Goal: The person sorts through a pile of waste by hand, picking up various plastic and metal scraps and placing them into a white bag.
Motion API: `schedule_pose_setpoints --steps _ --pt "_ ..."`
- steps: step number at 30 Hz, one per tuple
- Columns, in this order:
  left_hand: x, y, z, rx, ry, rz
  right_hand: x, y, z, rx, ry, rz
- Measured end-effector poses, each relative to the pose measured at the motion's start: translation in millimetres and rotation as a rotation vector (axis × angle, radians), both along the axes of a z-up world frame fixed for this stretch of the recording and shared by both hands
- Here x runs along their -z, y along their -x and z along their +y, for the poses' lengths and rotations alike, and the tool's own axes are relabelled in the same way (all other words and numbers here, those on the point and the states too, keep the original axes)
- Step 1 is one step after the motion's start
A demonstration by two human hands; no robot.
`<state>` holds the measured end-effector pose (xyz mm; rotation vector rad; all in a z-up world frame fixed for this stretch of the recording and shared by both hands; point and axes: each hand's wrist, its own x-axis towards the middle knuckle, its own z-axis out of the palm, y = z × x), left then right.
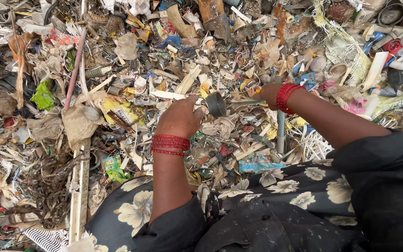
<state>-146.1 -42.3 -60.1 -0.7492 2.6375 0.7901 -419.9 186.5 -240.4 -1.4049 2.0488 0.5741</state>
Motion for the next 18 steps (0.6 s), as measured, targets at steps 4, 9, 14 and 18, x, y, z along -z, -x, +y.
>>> schedule_pose_setpoints --steps 4,9,14,18 --pt "-9.3 -1.3 1.0 -0.037 0.056 0.025 -58.8 5.0 -12.2 0.222 -0.249 0.23" --pt "-18.5 -5.5 -4.2 -0.156 0.153 0.156 -53.0 -14.7 -37.4 0.392 0.224 0.199" --pt "-20.9 -5.0 -9.5 -0.308 0.123 0.389 41.7 -93.4 -83.4 0.36 0.431 -0.275" --pt "-18.4 -3.2 -12.2 -0.369 0.156 0.502 122.9 -155.3 -114.3 0.15 0.292 -0.121"
